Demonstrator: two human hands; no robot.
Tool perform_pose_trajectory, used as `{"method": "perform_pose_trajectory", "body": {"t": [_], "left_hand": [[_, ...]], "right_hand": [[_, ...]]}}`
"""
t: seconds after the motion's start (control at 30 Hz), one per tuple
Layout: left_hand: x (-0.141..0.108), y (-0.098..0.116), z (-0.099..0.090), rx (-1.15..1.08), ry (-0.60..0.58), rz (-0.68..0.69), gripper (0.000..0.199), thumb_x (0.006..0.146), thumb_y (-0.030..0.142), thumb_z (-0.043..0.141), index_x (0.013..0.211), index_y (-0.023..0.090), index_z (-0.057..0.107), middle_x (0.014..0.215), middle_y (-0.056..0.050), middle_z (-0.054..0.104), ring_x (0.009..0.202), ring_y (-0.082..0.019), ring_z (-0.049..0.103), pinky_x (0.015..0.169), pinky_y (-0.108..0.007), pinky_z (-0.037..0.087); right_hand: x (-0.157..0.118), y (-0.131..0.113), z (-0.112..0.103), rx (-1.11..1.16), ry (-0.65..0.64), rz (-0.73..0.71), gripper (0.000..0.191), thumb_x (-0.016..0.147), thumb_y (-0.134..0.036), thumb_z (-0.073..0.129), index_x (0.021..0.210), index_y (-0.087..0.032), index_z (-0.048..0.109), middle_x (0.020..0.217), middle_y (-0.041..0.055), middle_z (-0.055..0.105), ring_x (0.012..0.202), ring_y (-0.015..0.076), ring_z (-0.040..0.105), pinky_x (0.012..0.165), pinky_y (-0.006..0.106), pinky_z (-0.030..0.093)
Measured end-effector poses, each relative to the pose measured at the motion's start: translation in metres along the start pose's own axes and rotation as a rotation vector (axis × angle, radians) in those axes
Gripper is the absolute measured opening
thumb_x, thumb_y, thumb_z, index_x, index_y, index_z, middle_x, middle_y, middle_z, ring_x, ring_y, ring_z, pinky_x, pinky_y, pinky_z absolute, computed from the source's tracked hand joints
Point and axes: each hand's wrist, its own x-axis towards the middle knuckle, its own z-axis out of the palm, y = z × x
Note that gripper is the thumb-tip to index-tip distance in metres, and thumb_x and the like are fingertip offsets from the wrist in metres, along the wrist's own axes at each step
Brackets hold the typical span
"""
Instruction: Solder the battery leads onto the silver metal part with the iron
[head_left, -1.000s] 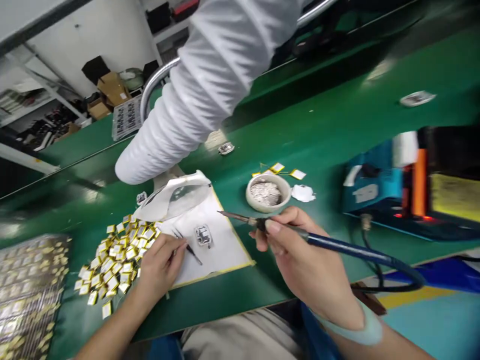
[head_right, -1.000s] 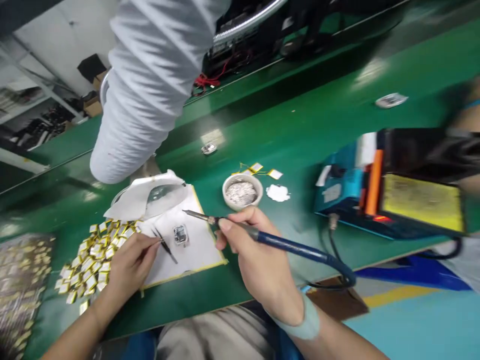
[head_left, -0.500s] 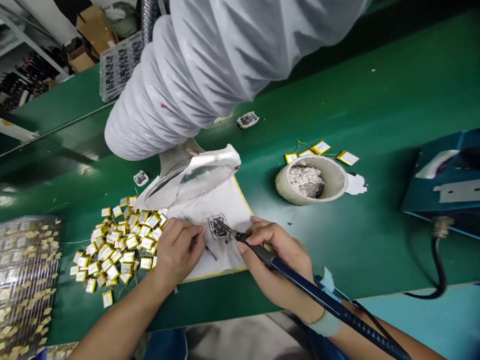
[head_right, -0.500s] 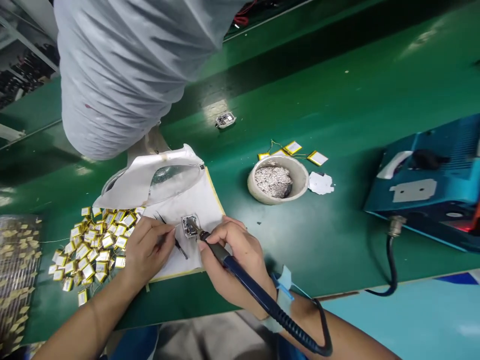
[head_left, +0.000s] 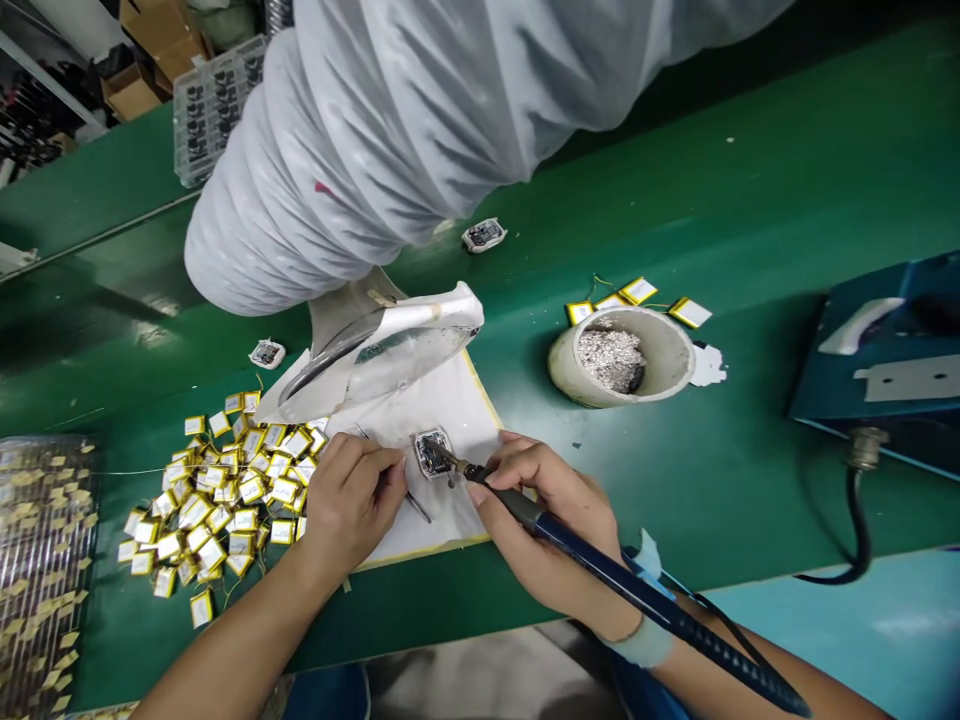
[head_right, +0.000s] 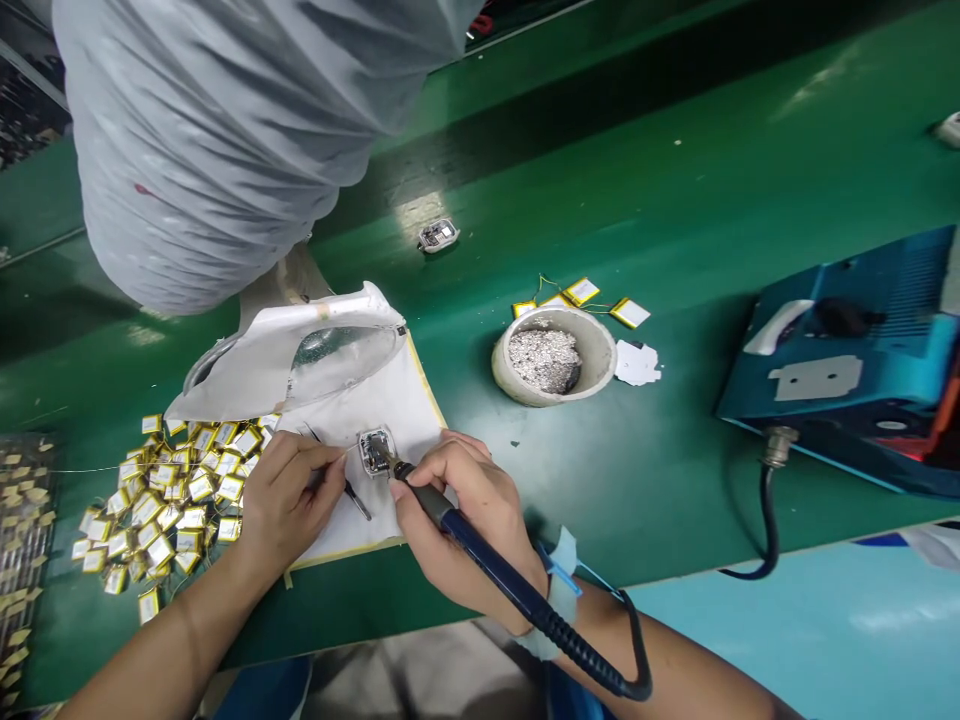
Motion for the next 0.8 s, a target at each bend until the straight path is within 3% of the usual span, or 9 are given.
{"method": "perform_pose_trajectory", "body": {"t": [0.5, 0.8], "left_hand": [[-0.0003, 0.0000, 0.0016, 0.004, 0.020, -0.013, 0.019, 0.108, 0.008, 0.077, 0.114, 0.025, 0.072, 0.093, -0.001, 0.072, 0.081, -0.020, 0.070, 0.074, -0.035, 0.058], [0.0012, 0.0003, 0.0016, 0.004, 0.007, -0.006, 0.020, 0.107, 0.005, 0.077, 0.113, 0.024, 0.072, 0.092, -0.002, 0.073, 0.082, -0.020, 0.072, 0.073, -0.035, 0.060]], "right_hand": [[0.0024, -0.0018, 0.0010, 0.014, 0.015, -0.009, 0.023, 0.098, -0.022, 0.083, 0.098, -0.033, 0.063, 0.074, -0.0093, 0.073, 0.072, 0.0228, 0.081, 0.098, 0.051, 0.074], [0.0011, -0.0018, 0.0013, 0.004, 0.007, 0.005, 0.022, 0.098, -0.022, 0.083, 0.097, -0.033, 0.064, 0.077, -0.0069, 0.074, 0.073, 0.0227, 0.080, 0.095, 0.051, 0.077]]}}
